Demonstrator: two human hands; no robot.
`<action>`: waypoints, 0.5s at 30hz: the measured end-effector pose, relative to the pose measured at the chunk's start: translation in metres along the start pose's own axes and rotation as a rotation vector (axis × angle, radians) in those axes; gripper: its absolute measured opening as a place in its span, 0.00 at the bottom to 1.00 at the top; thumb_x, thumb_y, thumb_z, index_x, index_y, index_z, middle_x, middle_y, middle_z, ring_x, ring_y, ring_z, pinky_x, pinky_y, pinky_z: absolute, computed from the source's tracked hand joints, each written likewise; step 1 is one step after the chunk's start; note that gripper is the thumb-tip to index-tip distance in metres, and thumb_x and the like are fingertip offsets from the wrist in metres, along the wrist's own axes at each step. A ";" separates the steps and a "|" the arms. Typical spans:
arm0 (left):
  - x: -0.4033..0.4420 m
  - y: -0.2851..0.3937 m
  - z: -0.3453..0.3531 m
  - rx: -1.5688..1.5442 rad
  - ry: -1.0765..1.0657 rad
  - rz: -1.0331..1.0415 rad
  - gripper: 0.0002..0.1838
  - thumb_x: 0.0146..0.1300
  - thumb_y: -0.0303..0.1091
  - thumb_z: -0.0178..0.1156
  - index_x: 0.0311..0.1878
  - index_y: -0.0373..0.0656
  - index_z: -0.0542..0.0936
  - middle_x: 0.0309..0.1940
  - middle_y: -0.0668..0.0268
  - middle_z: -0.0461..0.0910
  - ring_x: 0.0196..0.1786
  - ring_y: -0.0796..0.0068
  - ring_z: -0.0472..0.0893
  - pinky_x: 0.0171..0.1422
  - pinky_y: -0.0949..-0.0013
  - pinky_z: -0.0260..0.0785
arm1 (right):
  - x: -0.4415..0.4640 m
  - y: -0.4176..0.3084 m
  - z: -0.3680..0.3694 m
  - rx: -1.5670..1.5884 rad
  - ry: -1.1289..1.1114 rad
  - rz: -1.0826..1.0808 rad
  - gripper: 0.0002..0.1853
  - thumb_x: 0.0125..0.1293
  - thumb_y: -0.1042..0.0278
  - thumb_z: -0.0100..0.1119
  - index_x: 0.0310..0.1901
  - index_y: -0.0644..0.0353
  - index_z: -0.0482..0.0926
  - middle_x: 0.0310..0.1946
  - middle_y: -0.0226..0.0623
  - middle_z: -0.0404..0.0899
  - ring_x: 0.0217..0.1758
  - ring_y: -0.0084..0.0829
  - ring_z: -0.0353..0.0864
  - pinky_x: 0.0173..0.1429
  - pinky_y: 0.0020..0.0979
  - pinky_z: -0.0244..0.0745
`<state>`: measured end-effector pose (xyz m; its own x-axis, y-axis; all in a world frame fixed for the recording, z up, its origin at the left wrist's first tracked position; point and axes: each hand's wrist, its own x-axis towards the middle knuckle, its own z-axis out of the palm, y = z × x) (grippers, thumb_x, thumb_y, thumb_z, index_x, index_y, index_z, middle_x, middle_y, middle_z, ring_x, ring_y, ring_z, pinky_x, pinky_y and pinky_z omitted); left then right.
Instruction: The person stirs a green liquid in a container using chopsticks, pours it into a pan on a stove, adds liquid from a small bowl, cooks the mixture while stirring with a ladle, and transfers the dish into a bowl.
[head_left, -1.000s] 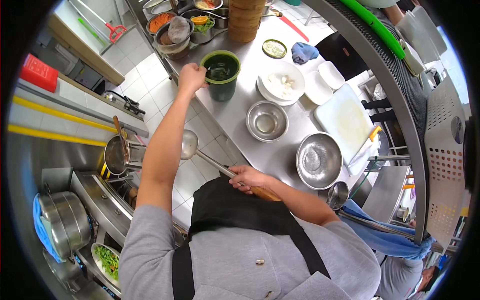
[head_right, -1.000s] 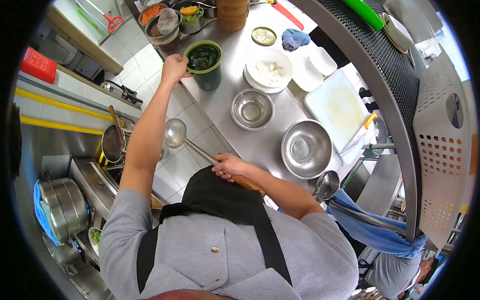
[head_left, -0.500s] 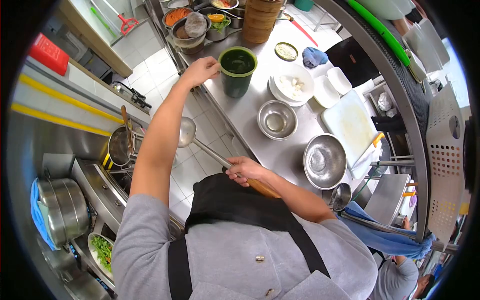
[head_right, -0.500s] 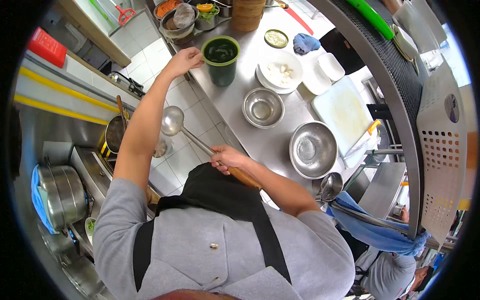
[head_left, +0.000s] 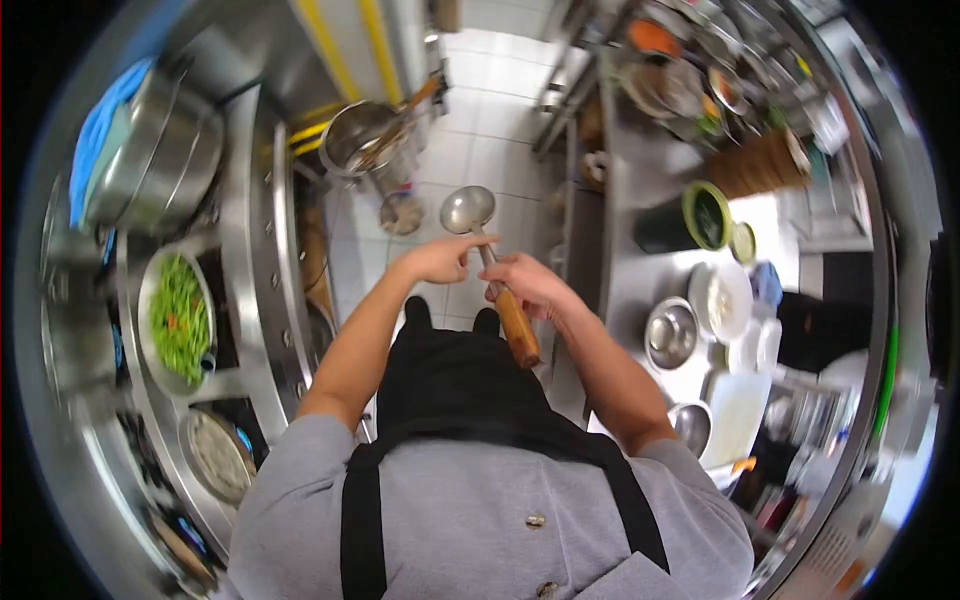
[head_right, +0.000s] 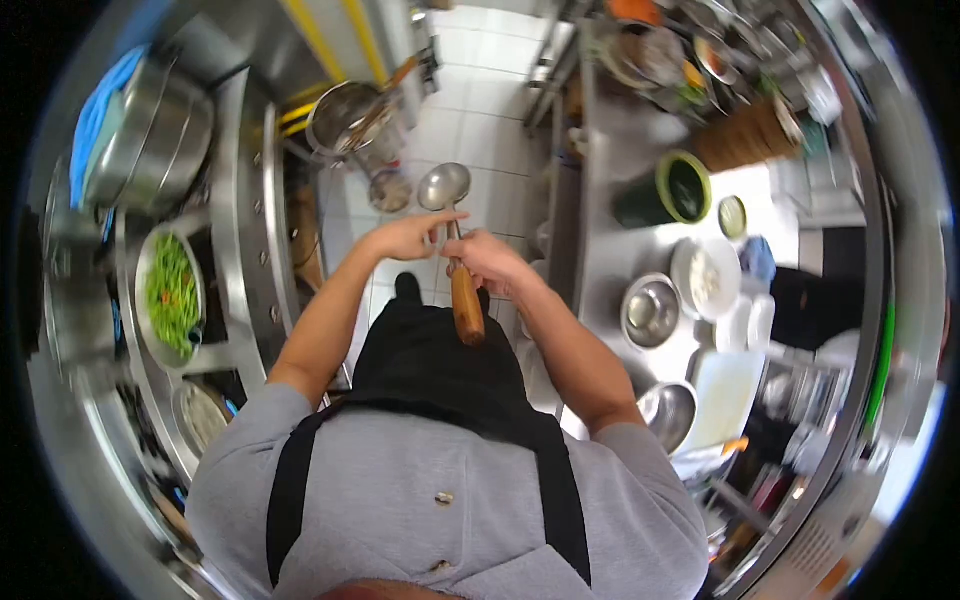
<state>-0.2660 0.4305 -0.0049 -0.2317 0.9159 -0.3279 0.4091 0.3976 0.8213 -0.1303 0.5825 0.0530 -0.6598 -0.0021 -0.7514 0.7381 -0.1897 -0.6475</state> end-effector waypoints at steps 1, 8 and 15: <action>-0.011 -0.010 0.012 -0.029 0.152 0.021 0.30 0.59 0.24 0.55 0.67 0.54 0.71 0.36 0.59 0.82 0.37 0.65 0.81 0.44 0.62 0.74 | 0.020 -0.009 0.009 -0.132 -0.031 0.021 0.15 0.63 0.60 0.62 0.36 0.68 0.79 0.26 0.38 0.79 0.20 0.27 0.76 0.20 0.27 0.69; -0.058 -0.145 0.028 -0.261 0.744 -0.317 0.10 0.61 0.28 0.58 0.46 0.43 0.81 0.35 0.51 0.82 0.37 0.54 0.80 0.46 0.59 0.73 | 0.170 -0.077 0.078 -0.484 -0.040 -0.012 0.28 0.67 0.46 0.60 0.44 0.73 0.78 0.25 0.42 0.80 0.20 0.32 0.81 0.22 0.34 0.79; -0.135 -0.225 0.035 -0.255 0.849 -0.382 0.07 0.67 0.35 0.62 0.41 0.43 0.80 0.31 0.53 0.82 0.34 0.55 0.83 0.40 0.63 0.73 | 0.455 -0.131 0.013 0.402 0.424 -0.248 0.19 0.63 0.58 0.69 0.42 0.64 0.73 0.27 0.37 0.74 0.23 0.35 0.79 0.27 0.37 0.82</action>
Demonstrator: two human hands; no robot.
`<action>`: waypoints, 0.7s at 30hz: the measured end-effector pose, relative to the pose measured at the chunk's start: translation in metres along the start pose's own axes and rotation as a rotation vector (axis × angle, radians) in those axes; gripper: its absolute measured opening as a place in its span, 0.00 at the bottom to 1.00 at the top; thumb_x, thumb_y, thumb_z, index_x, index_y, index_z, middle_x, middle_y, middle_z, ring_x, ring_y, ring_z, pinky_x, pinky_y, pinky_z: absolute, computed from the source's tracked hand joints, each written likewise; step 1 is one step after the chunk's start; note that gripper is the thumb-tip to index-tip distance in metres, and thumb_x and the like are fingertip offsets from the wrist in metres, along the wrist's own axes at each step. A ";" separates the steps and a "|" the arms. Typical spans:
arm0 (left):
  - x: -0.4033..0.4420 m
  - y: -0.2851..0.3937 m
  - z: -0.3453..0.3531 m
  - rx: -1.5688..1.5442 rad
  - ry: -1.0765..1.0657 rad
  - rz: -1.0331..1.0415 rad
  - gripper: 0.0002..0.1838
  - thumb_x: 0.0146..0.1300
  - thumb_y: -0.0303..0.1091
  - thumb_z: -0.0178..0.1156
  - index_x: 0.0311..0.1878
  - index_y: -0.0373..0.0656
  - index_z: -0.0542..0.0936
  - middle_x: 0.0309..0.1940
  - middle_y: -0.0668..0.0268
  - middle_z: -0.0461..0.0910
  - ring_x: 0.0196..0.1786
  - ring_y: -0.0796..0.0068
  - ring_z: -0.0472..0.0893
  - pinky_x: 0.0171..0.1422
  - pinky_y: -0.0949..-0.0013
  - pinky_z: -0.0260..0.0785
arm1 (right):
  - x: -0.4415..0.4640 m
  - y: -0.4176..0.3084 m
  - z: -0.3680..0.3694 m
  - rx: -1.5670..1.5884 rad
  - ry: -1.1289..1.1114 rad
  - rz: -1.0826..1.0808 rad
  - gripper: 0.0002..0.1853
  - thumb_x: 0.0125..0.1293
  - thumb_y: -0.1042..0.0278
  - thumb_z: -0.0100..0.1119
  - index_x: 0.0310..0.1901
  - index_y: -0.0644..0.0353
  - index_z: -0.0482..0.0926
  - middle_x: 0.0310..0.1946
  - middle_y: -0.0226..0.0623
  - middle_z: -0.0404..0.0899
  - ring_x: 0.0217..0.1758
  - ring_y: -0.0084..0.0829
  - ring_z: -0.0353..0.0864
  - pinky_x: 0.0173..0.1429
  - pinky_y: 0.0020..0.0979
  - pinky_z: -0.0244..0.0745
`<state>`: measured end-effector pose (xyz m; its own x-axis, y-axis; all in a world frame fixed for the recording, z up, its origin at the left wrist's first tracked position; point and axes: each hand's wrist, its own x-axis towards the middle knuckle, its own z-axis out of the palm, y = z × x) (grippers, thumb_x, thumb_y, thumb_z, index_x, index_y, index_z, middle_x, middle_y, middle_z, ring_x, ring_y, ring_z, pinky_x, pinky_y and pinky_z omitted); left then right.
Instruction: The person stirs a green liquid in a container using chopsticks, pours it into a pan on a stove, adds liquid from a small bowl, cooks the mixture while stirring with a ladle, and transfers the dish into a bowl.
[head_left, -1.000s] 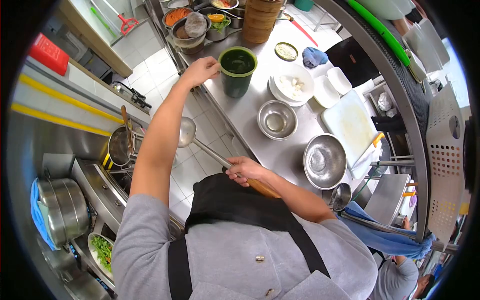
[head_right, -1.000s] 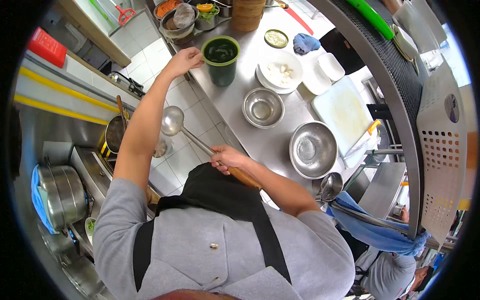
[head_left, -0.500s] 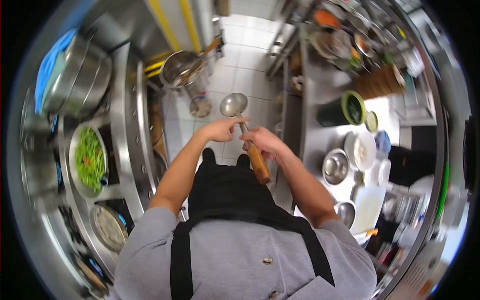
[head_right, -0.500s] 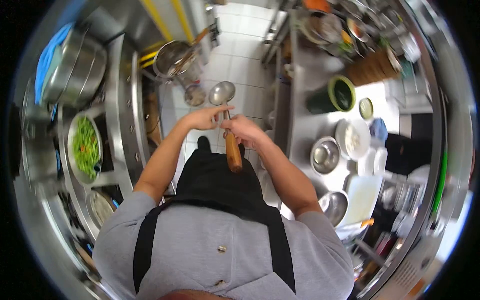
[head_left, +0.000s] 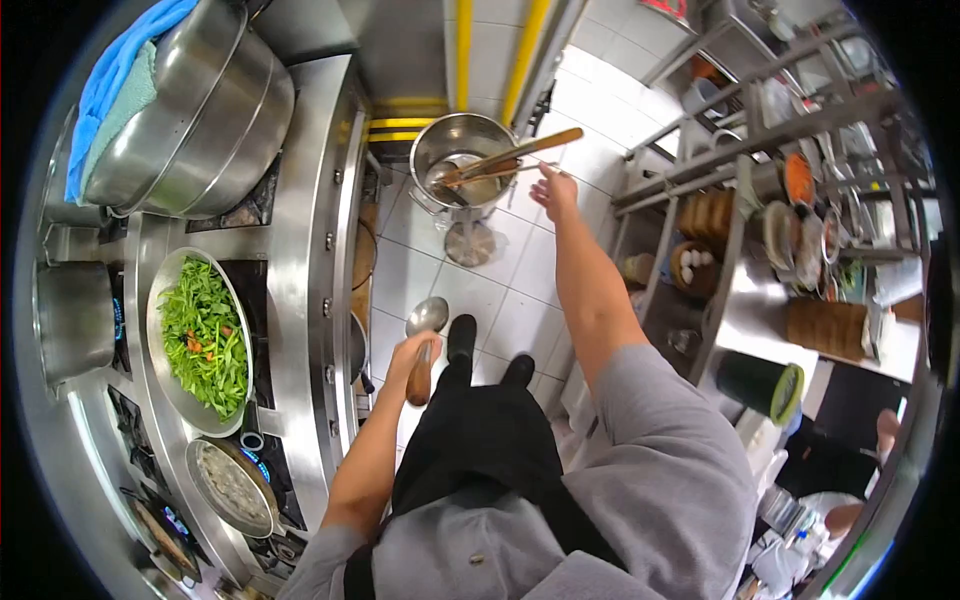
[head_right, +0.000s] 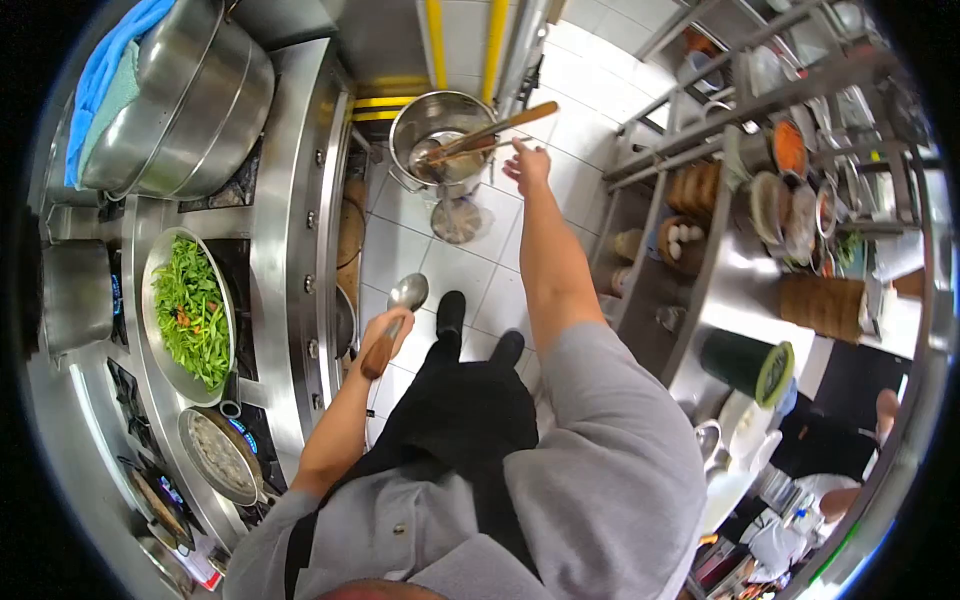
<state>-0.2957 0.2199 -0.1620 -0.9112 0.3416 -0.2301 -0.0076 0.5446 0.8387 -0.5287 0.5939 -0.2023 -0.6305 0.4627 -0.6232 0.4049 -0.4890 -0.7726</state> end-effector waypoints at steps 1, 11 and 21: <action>-0.006 -0.001 -0.008 0.010 -0.003 -0.031 0.07 0.67 0.35 0.62 0.41 0.42 0.80 0.31 0.54 0.82 0.34 0.57 0.83 0.40 0.64 0.73 | 0.015 0.002 0.014 0.044 0.018 -0.037 0.18 0.63 0.59 0.69 0.43 0.63 0.73 0.28 0.35 0.73 0.24 0.33 0.77 0.28 0.35 0.82; 0.004 -0.013 -0.019 0.015 0.012 -0.042 0.09 0.69 0.38 0.61 0.42 0.42 0.82 0.33 0.55 0.83 0.37 0.58 0.84 0.43 0.61 0.74 | -0.109 -0.015 0.063 -0.959 -0.175 -0.723 0.12 0.66 0.61 0.62 0.40 0.61 0.86 0.32 0.49 0.86 0.37 0.46 0.86 0.46 0.39 0.79; 0.086 -0.022 0.032 0.252 -0.325 -0.074 0.20 0.65 0.51 0.57 0.41 0.42 0.84 0.42 0.54 0.84 0.48 0.52 0.81 0.57 0.55 0.68 | -0.530 -0.224 -0.204 -0.492 0.315 -0.961 0.08 0.69 0.70 0.61 0.41 0.66 0.83 0.25 0.32 0.83 0.27 0.18 0.83 0.29 0.19 0.74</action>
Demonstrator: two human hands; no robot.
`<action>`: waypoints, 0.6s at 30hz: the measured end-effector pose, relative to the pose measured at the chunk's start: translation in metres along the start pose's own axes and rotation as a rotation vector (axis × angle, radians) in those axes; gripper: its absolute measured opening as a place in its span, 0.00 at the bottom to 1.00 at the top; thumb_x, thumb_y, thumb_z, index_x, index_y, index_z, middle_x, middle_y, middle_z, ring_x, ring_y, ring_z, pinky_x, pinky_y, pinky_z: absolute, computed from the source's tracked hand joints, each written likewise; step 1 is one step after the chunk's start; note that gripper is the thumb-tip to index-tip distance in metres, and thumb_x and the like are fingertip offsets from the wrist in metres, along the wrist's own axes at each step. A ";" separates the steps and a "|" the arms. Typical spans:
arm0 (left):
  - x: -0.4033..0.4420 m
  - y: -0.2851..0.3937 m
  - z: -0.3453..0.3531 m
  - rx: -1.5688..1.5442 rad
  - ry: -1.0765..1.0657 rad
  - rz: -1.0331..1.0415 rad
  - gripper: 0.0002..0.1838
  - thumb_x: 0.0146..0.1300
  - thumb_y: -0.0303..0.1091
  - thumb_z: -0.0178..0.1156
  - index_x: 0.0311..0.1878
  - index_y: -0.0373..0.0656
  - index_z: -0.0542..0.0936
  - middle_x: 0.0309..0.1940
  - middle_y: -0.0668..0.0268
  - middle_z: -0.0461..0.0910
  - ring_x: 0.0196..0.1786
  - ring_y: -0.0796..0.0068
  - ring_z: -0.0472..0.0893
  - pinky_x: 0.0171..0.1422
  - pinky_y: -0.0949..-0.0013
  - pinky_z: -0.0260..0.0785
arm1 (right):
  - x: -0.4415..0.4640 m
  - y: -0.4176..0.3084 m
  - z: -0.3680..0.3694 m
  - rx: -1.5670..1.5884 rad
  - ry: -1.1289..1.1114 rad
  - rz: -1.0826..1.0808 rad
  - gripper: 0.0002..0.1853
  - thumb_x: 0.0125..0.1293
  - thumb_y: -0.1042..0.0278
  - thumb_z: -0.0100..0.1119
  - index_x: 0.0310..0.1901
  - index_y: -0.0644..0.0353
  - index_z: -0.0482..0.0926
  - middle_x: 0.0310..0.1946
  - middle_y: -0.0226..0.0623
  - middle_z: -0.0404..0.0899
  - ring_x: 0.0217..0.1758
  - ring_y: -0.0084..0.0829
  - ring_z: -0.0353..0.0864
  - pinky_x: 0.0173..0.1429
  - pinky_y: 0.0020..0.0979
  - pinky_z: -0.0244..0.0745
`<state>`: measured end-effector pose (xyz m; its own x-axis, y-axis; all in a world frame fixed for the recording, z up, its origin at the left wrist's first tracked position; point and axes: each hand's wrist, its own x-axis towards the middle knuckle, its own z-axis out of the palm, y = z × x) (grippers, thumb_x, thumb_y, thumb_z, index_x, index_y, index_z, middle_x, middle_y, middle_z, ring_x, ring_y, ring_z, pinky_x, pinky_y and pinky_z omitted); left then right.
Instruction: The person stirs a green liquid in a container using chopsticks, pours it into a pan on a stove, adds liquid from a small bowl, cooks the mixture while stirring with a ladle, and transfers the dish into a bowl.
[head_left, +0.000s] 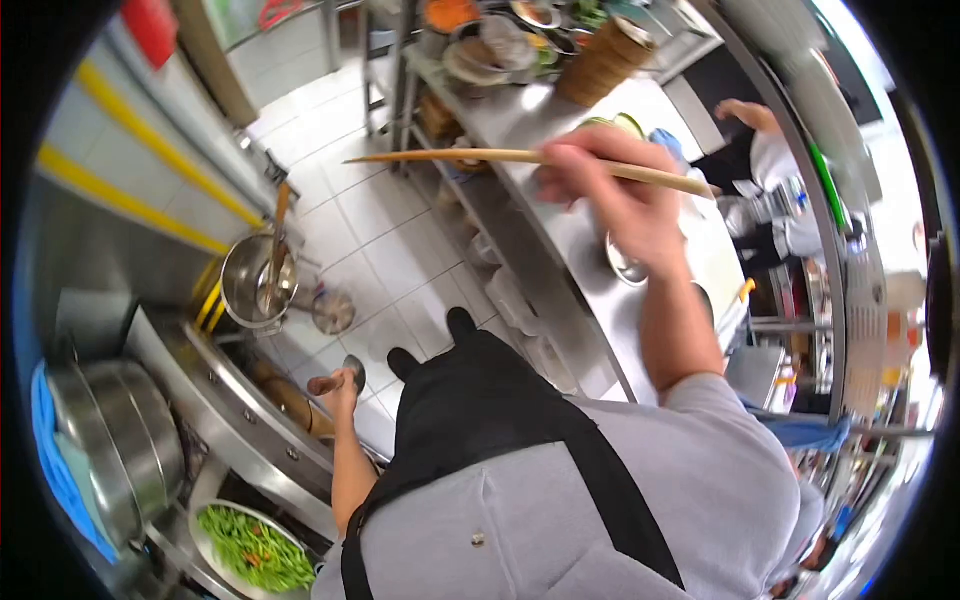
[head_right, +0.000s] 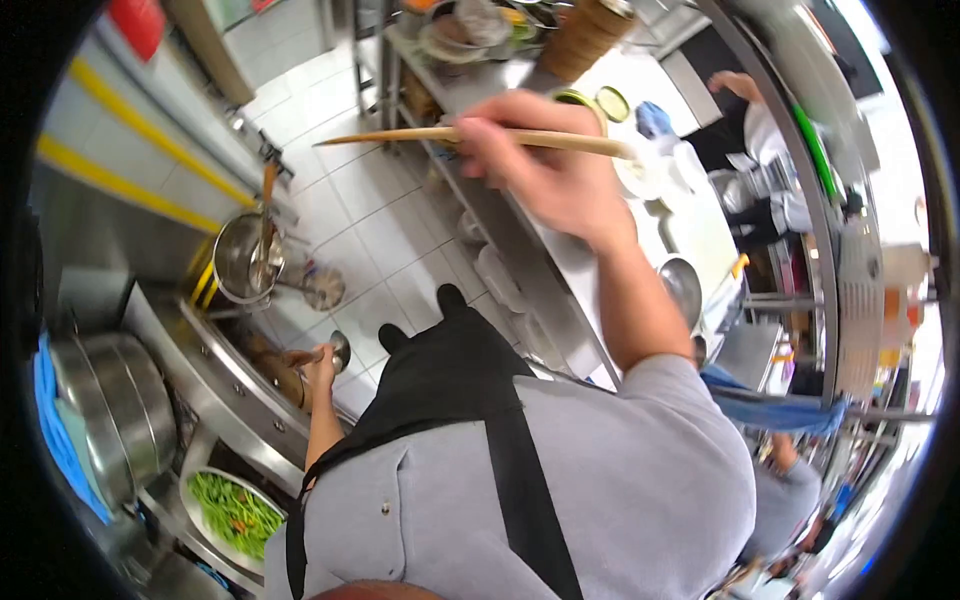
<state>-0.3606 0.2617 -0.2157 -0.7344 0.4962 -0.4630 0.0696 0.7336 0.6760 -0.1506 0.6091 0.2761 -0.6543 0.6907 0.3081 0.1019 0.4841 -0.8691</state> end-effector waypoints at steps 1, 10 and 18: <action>0.001 0.006 0.003 0.017 -0.018 0.034 0.20 0.65 0.51 0.57 0.41 0.42 0.84 0.42 0.54 0.84 0.48 0.52 0.81 0.57 0.55 0.68 | -0.016 -0.022 -0.041 -0.140 0.037 -0.082 0.08 0.70 0.71 0.61 0.41 0.67 0.84 0.25 0.33 0.83 0.26 0.19 0.82 0.29 0.19 0.74; 0.024 0.110 0.036 0.286 0.020 0.385 0.19 0.67 0.47 0.57 0.36 0.37 0.83 0.33 0.49 0.82 0.40 0.48 0.82 0.48 0.54 0.72 | -0.048 0.008 -0.203 -0.509 0.326 0.154 0.14 0.71 0.61 0.59 0.36 0.67 0.80 0.23 0.32 0.80 0.22 0.18 0.79 0.26 0.22 0.72; 0.076 0.102 0.086 0.025 -0.073 0.933 0.14 0.70 0.36 0.53 0.38 0.33 0.80 0.37 0.50 0.81 0.42 0.49 0.80 0.48 0.54 0.71 | 0.031 0.138 -0.224 -0.337 0.086 0.507 0.21 0.63 0.53 0.65 0.36 0.69 0.83 0.26 0.40 0.85 0.23 0.27 0.84 0.25 0.28 0.80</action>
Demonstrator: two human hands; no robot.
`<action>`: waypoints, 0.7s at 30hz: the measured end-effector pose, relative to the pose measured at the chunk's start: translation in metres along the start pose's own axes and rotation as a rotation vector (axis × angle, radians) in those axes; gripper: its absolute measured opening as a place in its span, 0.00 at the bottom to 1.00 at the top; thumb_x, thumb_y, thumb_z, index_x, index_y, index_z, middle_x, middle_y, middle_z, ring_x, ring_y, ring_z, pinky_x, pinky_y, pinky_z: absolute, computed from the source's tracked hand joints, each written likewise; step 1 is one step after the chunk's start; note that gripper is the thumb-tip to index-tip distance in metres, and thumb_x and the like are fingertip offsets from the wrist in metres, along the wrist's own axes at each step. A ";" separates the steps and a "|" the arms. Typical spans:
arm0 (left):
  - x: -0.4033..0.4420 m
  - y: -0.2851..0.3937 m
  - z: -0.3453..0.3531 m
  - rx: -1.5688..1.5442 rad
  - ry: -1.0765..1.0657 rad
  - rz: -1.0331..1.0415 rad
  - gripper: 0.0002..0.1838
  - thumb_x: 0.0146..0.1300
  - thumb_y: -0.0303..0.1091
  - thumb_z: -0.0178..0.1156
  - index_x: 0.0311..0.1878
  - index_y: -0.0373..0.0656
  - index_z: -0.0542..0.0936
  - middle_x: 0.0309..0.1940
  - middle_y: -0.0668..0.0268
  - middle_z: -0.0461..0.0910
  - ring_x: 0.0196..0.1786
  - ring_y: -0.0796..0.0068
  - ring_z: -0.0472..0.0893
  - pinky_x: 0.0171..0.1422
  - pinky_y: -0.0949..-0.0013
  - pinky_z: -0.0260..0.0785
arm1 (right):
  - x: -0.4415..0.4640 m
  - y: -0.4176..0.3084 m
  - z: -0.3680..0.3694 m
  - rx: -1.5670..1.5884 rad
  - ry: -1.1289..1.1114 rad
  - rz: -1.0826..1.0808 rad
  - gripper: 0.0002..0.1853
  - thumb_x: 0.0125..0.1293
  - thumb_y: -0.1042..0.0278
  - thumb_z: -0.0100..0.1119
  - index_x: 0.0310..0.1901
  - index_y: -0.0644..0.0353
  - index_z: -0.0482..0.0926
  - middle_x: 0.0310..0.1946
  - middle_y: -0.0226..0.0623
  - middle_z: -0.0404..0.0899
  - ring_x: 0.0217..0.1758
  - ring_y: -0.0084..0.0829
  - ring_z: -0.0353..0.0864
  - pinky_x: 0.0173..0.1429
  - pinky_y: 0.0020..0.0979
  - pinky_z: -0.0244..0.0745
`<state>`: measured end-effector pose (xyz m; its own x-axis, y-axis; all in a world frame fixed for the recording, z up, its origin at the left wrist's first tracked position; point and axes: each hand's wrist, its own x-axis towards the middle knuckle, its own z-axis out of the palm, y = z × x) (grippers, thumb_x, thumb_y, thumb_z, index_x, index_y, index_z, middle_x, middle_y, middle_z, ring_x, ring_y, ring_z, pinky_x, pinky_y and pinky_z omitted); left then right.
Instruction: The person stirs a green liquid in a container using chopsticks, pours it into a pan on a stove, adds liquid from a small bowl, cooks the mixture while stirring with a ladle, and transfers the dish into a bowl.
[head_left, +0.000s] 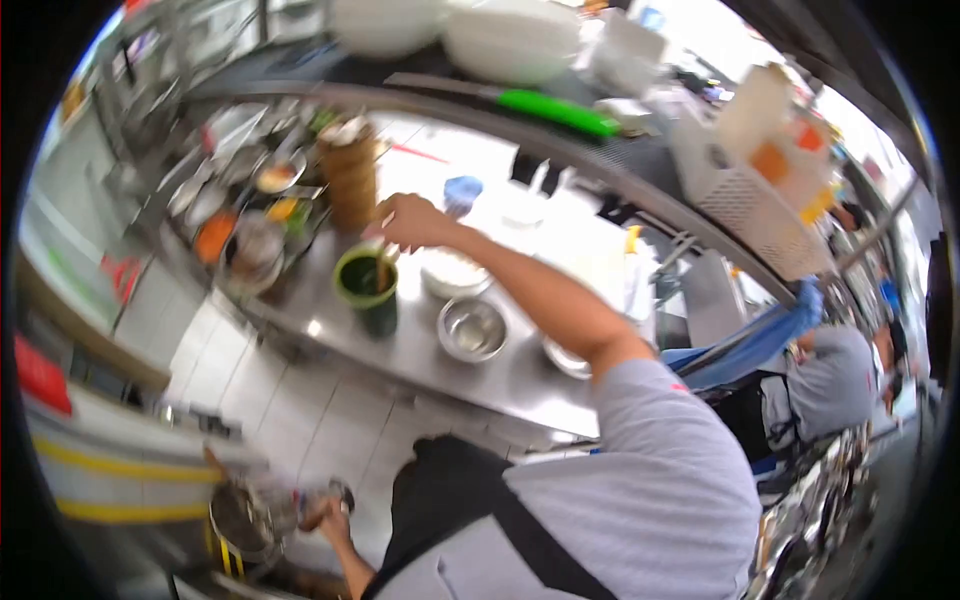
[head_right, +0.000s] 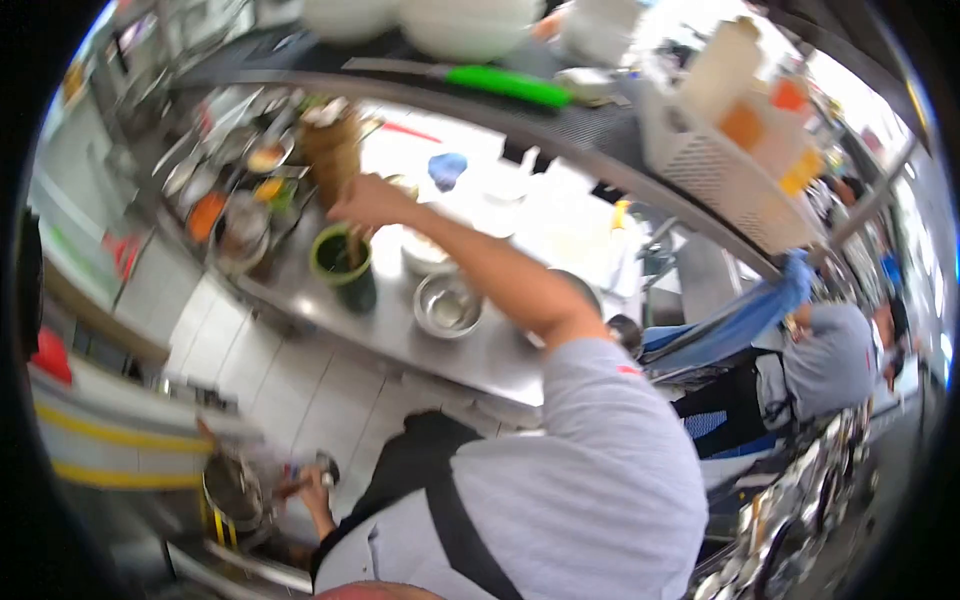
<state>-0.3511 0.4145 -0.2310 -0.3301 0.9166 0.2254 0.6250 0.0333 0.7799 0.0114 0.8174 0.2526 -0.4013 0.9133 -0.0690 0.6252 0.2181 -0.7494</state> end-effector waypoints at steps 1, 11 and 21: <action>0.006 0.041 -0.008 -0.073 0.006 -0.144 0.13 0.69 0.35 0.55 0.33 0.32 0.78 0.31 0.52 0.79 0.36 0.54 0.79 0.44 0.55 0.69 | 0.016 0.014 0.006 0.036 -0.058 0.008 0.20 0.62 0.54 0.66 0.36 0.68 0.83 0.25 0.42 0.85 0.23 0.29 0.85 0.24 0.29 0.80; 0.000 0.057 0.005 -0.077 -0.106 -0.289 0.14 0.66 0.34 0.54 0.31 0.31 0.79 0.27 0.51 0.80 0.34 0.54 0.79 0.43 0.53 0.68 | 0.010 -0.003 0.019 -0.132 -0.084 -0.179 0.19 0.66 0.55 0.57 0.31 0.66 0.83 0.18 0.38 0.83 0.25 0.36 0.86 0.37 0.37 0.82; -0.005 0.058 0.023 0.139 -0.226 -0.375 0.16 0.71 0.40 0.54 0.37 0.35 0.81 0.32 0.49 0.82 0.38 0.49 0.80 0.46 0.54 0.70 | 0.014 0.004 0.008 -0.152 0.003 -0.115 0.20 0.64 0.56 0.58 0.29 0.69 0.84 0.20 0.41 0.84 0.24 0.36 0.85 0.36 0.34 0.80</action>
<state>-0.2968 0.4207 -0.2007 -0.3989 0.8943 -0.2026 0.5861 0.4186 0.6937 0.0029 0.8279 0.2434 -0.4742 0.8803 0.0140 0.6690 0.3706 -0.6443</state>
